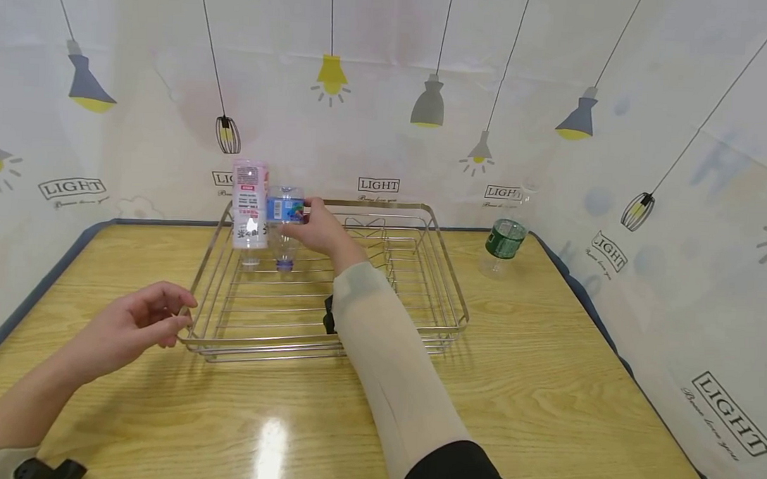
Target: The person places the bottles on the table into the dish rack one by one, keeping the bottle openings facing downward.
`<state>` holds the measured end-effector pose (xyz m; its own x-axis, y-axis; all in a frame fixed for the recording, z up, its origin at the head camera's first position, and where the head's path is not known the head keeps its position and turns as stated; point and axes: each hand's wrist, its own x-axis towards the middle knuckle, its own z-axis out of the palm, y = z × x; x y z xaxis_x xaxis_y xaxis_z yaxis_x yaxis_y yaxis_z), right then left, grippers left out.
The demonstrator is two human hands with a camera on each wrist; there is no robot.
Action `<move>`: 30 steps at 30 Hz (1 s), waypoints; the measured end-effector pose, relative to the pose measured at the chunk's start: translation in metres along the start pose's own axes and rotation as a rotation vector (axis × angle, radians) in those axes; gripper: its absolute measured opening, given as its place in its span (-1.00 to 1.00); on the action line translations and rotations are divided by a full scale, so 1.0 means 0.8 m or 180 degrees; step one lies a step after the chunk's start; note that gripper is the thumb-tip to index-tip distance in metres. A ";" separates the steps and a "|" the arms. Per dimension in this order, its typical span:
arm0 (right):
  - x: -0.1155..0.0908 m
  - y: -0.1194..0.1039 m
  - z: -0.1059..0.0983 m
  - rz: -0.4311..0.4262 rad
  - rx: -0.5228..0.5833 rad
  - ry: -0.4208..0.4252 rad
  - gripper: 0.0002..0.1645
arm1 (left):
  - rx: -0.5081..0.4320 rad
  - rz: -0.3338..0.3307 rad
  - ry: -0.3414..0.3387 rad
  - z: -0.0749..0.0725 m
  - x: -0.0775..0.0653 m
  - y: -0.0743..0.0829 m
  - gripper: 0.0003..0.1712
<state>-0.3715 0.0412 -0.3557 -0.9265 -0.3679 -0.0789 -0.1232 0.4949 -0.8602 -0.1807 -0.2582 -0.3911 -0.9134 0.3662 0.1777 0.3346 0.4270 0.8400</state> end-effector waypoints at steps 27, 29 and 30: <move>0.004 0.007 -0.002 -0.0070 -0.0085 0.0081 0.03 | 0.0004 -0.0029 -0.0020 -0.001 -0.001 0.000 -0.79; 0.005 0.007 -0.002 -0.0039 -0.0070 0.0085 0.03 | 0.0025 -0.0044 -0.0021 -0.001 -0.001 0.001 -0.78; 0.006 0.007 -0.002 -0.0020 -0.0052 0.0094 0.03 | 0.0035 -0.0051 -0.0020 -0.001 -0.001 0.001 -0.78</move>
<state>-0.3771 0.0433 -0.3600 -0.9357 -0.3478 -0.0585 -0.1346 0.5055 -0.8523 -0.1796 -0.2587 -0.3904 -0.9172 0.3644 0.1610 0.3224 0.4419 0.8371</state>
